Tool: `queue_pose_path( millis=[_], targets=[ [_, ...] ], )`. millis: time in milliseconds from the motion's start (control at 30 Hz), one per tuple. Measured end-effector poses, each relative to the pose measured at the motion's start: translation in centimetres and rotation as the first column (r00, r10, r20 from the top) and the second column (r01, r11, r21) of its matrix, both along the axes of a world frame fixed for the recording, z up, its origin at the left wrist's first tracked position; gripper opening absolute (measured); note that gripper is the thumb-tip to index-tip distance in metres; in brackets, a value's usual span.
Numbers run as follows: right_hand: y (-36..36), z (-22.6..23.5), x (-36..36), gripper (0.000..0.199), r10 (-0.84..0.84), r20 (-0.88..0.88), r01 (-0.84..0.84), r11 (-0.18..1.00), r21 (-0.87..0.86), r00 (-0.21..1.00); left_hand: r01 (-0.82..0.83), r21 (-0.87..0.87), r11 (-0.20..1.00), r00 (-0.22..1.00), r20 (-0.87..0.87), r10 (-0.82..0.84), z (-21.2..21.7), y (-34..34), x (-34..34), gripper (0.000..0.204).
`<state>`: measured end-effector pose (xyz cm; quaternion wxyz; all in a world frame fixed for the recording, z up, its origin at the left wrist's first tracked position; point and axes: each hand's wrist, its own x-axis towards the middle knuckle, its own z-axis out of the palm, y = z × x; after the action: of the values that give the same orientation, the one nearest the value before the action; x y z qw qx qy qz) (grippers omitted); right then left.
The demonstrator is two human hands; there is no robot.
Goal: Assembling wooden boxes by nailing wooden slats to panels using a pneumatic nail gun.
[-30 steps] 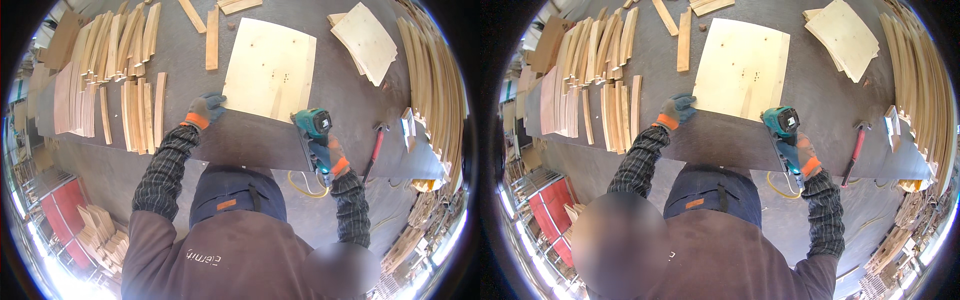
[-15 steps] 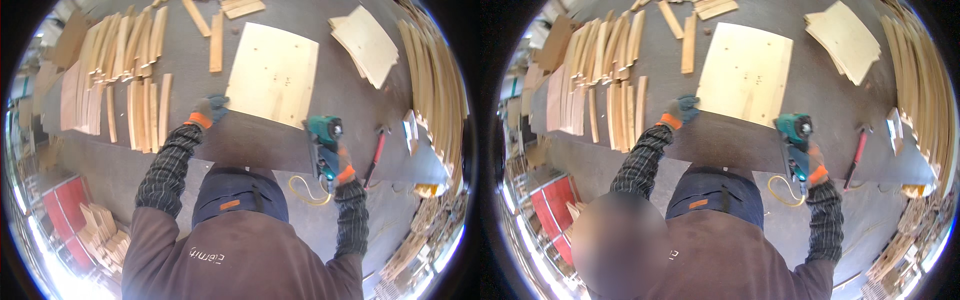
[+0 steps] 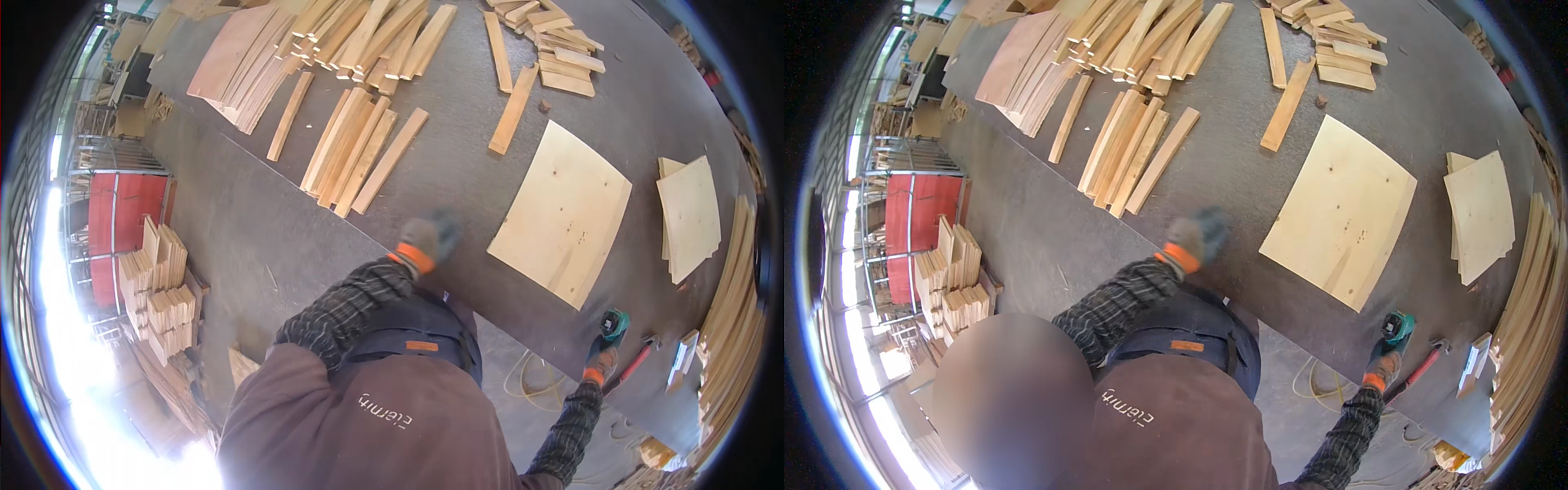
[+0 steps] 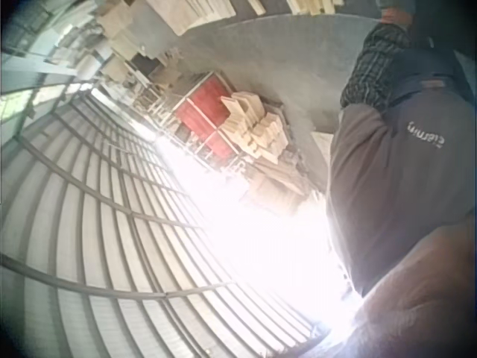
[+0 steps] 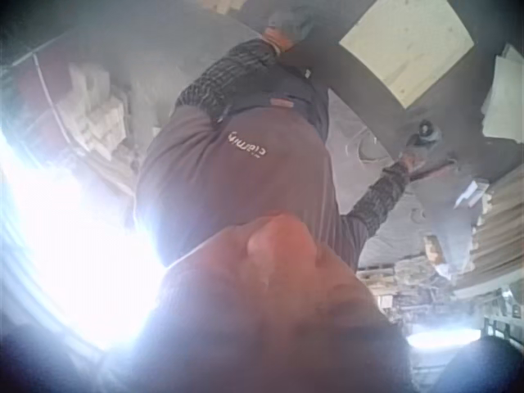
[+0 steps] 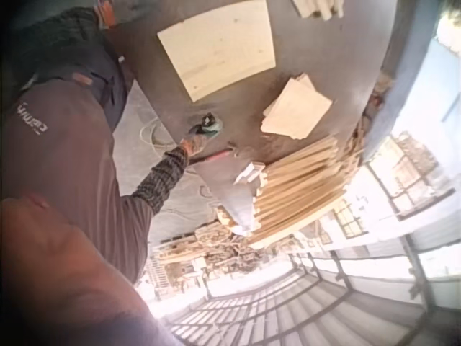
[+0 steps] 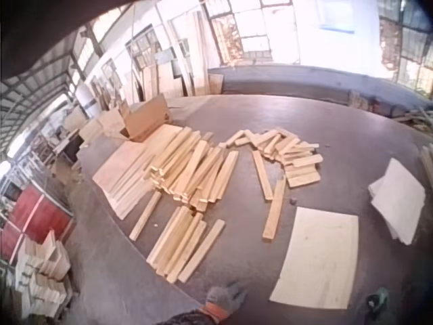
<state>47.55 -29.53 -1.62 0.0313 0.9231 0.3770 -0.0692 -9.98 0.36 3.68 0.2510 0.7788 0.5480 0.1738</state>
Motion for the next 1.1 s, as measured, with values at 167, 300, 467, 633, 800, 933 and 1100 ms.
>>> queue_pose_path(
  millis=[167,300,467,633,800,933,1100],
  targets=[
    [1.2,1.3,-2.9,0.045,-0.092,-0.245,0.121,0.987,0.104,0.965,-0.359,0.312,0.88,0.843,-0.296,0.449,-0.8,3.9,-10.7,0.046],
    [3.1,4.5,-5.4,0.036,-0.095,-0.396,0.191,0.959,0.211,0.913,-0.368,0.078,0.926,0.832,-0.417,0.366,-1.3,4.5,-11.8,0.056],
    [2.8,4.8,-7.2,0.054,0.368,0.103,-0.379,0.915,0.137,0.924,-0.446,-0.268,0.854,0.869,-0.357,0.342,-0.3,6.5,-10.3,0.06],
    [13.6,9.7,-21.7,0.077,0.536,-0.072,-0.477,0.799,0.366,0.841,-0.124,-0.714,0.689,0.809,0.33,0.487,0.3,5.0,-8.0,0.061],
    [18.9,8.0,-27.2,0.105,0.613,-0.182,-0.582,0.788,0.2,0.769,0.244,-0.815,0.525,0.575,0.558,0.598,-3.4,3.0,1.8,0.054],
    [21.1,5.8,-27.7,0.113,0.673,-0.122,-0.657,0.739,0.148,0.73,0.167,-0.753,0.637,0.581,0.597,0.553,-3.2,3.0,7.8,0.049],
    [21.4,4.9,-28.0,0.103,0.645,-0.005,-0.64,0.76,0.114,0.764,0.419,-0.806,0.418,0.424,0.58,0.695,-1.5,3.5,9.7,0.048]
  ],
)
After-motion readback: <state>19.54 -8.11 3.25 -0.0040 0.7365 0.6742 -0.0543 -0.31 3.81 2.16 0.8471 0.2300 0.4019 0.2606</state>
